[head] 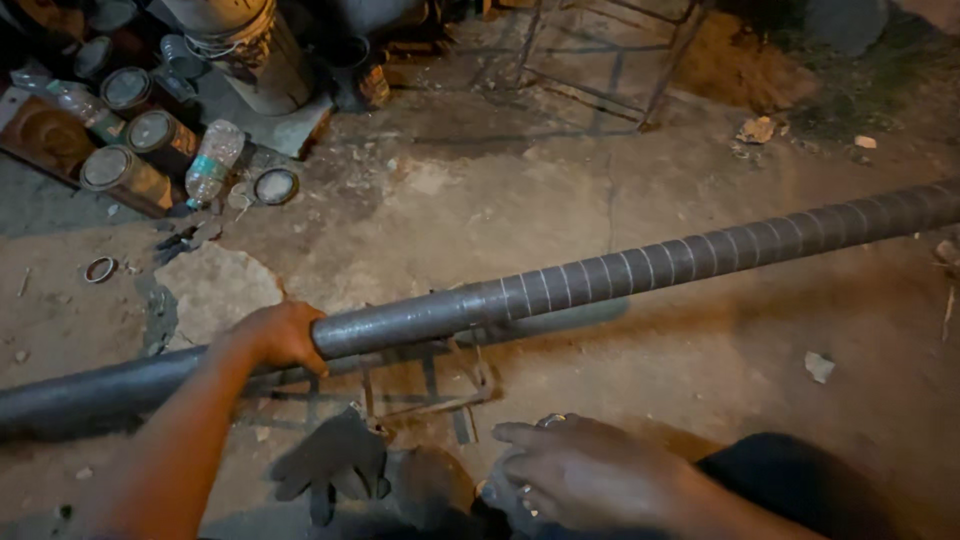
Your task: The person sits on the ground and uses a white marker to draw circumferential lines around a long metal pipe. They rotate the pipe with one hand while marking evenly spaced lines with the other, continuing the process along the length of the pipe.
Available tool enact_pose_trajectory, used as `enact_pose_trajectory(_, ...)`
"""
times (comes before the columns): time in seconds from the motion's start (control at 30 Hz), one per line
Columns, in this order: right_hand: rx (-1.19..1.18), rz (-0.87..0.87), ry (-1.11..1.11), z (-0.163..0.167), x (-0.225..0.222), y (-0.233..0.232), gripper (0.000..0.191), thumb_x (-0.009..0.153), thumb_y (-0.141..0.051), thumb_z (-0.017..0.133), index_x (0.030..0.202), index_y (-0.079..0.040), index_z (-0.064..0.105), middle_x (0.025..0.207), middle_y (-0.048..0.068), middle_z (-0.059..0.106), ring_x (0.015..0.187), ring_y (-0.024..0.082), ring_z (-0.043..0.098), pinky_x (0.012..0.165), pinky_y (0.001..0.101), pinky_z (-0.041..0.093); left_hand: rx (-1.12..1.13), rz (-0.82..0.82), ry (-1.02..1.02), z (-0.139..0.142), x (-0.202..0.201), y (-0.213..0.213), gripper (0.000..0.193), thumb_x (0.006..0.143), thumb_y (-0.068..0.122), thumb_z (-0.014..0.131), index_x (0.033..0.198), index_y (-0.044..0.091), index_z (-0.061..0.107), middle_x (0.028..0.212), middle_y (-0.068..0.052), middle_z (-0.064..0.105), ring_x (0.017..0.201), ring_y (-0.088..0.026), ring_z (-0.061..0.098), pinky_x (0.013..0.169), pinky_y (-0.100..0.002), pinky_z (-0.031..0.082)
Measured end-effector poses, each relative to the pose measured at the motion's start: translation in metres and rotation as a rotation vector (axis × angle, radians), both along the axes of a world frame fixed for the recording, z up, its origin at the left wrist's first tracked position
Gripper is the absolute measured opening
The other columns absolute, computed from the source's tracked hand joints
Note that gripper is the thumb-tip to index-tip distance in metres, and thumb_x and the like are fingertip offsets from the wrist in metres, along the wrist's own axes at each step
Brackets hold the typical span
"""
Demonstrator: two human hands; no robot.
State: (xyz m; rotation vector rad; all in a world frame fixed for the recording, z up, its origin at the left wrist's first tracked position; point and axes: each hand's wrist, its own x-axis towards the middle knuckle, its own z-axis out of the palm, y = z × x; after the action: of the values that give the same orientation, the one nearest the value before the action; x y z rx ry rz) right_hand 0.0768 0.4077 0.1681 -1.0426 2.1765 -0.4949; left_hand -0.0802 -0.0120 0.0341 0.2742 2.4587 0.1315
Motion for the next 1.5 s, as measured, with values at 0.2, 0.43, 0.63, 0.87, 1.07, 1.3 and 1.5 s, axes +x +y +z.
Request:
enact_pose_trajectory(0.2,-0.082,0.075,0.066,-0.008,0.001,-0.008,0.025,0.096,-0.025,0.062,0.113,-0.009,0.071,0.149,0.020,0.051,0.116,0.043,0.062,0.097,0.0498,0.049,-0.018,0.051,0.946,-0.011,0.069,0.030,0.058,0.064,0.031,0.089,0.116,0.014,0.069,0.113,-0.010,0.073,0.111,-0.028,0.067,0.117,-0.049,0.037)
enact_pose_trajectory(0.43,-0.130,0.085,0.053,-0.014,0.008,-0.015,0.026,0.096,-0.025,0.062,0.115,-0.011,0.072,0.147,0.020,0.054,0.120,0.041,0.061,0.096,0.0503,0.050,-0.036,0.082,1.062,-0.019,0.081,0.028,0.062,0.064,0.027,0.089,0.119,0.015,0.064,0.121,-0.007,0.068,0.119,-0.026,0.061,0.116,-0.052,0.035)
enact_pose_trajectory(0.63,-0.033,0.030,0.077,-0.010,0.004,-0.007,0.021,0.092,-0.022,0.063,0.105,-0.007,0.069,0.148,0.017,0.053,0.111,0.041,0.064,0.094,0.0501,0.051,-0.238,0.084,0.683,0.024,0.080,0.040,0.070,0.071,0.045,0.087,0.129,0.021,0.057,0.136,-0.003,0.057,0.140,-0.023,0.046,0.125,-0.059,0.021)
enact_pose_trajectory(0.87,-0.046,0.063,0.039,-0.009,0.003,-0.001,0.027,0.094,-0.022,0.062,0.117,-0.010,0.069,0.143,0.018,0.056,0.115,0.039,0.063,0.096,0.0498,0.050,0.016,0.084,0.526,0.077,0.067,0.077,0.106,0.058,0.062,0.090,0.148,0.023,0.049,0.150,-0.009,0.044,0.144,-0.032,0.035,0.118,-0.060,0.019)
enact_pose_trajectory(1.07,-0.201,0.203,0.095,-0.018,0.001,0.019,0.027,0.101,-0.027,0.063,0.117,-0.006,0.067,0.154,0.023,0.046,0.127,0.039,0.059,0.100,0.0504,0.046,0.357,-0.049,0.641,0.070,0.053,0.158,0.090,0.066,0.056,0.087,0.140,0.018,0.054,0.143,-0.010,0.050,0.139,-0.033,0.041,0.118,-0.058,0.024)
enact_pose_trajectory(1.3,-0.161,0.199,-0.021,-0.034,-0.006,0.041,0.027,0.105,-0.032,0.058,0.108,-0.006,0.063,0.159,0.023,0.039,0.132,0.038,0.055,0.094,0.0495,0.048,0.471,-0.166,0.697,0.041,0.033,0.184,0.086,0.070,0.057,0.084,0.137,0.012,0.056,0.138,-0.011,0.056,0.138,-0.031,0.044,0.118,-0.055,0.025)
enact_pose_trajectory(1.5,-0.130,0.260,0.090,-0.042,-0.006,0.050,0.028,0.103,-0.030,0.053,0.115,-0.007,0.062,0.165,0.025,0.032,0.134,0.040,0.055,0.103,0.0492,0.048,0.411,-0.126,0.649,0.031,0.031,0.182,0.078,0.076,0.058,0.078,0.136,0.012,0.059,0.132,-0.010,0.062,0.129,-0.028,0.054,0.118,-0.046,0.031)
